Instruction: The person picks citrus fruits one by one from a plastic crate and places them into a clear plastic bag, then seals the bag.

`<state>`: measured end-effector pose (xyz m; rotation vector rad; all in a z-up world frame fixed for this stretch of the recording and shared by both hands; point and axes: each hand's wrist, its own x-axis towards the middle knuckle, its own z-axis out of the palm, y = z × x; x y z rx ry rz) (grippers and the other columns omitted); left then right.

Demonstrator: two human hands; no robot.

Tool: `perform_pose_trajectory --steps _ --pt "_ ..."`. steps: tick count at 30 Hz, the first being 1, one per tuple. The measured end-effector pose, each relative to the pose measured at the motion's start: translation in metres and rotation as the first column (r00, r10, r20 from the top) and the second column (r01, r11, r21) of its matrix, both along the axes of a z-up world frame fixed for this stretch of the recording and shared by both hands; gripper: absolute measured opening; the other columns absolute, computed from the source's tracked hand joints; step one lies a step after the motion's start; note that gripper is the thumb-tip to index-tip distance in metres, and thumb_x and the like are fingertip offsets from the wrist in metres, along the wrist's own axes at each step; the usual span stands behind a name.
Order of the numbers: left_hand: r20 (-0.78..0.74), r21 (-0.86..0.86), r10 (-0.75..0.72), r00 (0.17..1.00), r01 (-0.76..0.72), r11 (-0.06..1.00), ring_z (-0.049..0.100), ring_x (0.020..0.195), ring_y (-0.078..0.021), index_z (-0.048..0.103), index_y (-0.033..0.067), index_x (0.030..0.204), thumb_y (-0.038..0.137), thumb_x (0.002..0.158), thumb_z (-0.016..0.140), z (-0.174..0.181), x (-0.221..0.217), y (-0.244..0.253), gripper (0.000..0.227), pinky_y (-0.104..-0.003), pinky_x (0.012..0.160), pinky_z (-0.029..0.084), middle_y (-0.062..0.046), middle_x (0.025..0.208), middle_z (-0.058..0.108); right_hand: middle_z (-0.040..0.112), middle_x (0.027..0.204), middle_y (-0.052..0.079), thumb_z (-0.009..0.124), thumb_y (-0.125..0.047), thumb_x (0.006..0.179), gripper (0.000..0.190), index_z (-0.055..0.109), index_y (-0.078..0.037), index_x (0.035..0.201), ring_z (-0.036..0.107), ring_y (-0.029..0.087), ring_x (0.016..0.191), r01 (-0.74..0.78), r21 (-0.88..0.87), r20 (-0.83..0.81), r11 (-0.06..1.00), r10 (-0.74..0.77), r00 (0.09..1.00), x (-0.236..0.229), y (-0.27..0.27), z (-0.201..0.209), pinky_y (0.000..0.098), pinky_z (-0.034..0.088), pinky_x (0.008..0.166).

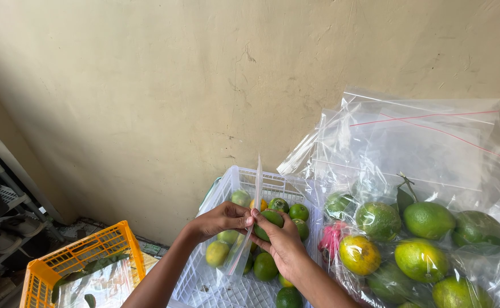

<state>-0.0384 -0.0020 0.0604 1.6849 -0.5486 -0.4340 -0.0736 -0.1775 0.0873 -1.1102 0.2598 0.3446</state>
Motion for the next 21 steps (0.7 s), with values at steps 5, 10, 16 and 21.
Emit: perform_pose_trajectory --steps 5,10,16,21 --pt "-0.013 -0.001 0.018 1.0 -0.018 1.0 0.07 0.085 -0.0196 0.072 0.0055 0.095 0.039 0.084 0.065 0.0 0.0 0.001 0.036 -0.031 0.084 0.055 -0.004 0.086 0.071 0.066 0.107 0.014 0.074 -0.012 0.075 0.041 0.055 -0.002 0.111 0.064 0.023 0.099 0.008 0.008 0.0 1.0 -0.008 1.0 0.001 0.0 -0.002 0.0392 0.058 0.081" --pt "-0.04 -0.034 -0.006 0.999 0.004 0.999 0.072 0.09 -0.0262 0.072 0.0031 0.098 0.037 0.086 0.063 0.008 -0.006 -0.002 0.038 -0.035 0.09 0.056 -0.007 0.093 0.072 0.068 0.103 0.013 0.074 -0.009 0.076 0.035 0.057 -0.005 0.107 0.065 0.023 0.094 0.005 0.017 -0.005 1.0 -0.005 1.0 0.001 0.0 -0.002 0.0397 0.057 0.08" --pt "-0.105 -0.039 0.144 0.984 -0.149 0.988 0.065 0.075 -0.0187 0.063 0.0058 0.08 0.032 0.093 0.052 0.003 -0.002 -0.003 0.031 -0.029 0.077 0.051 -0.005 0.08 0.065 0.064 0.107 0.015 0.074 0.001 0.074 0.045 0.053 -0.003 0.113 0.064 0.026 0.095 0.004 -0.015 -0.016 1.0 -0.004 1.0 -0.002 0.001 0.002 0.0369 0.059 0.08" --pt "0.067 0.049 0.221 0.973 -0.225 0.973 0.035 0.059 -0.0089 0.057 0.0109 0.07 0.028 0.096 0.053 -0.003 0.003 0.0 0.032 -0.025 0.057 0.029 0.003 0.063 0.041 0.062 0.11 0.014 0.073 0.003 0.075 0.045 0.052 -0.004 0.115 0.062 0.025 0.101 -0.011 -0.06 -0.037 0.998 0.009 0.999 -0.004 0.0 0.004 0.0385 0.059 0.081"
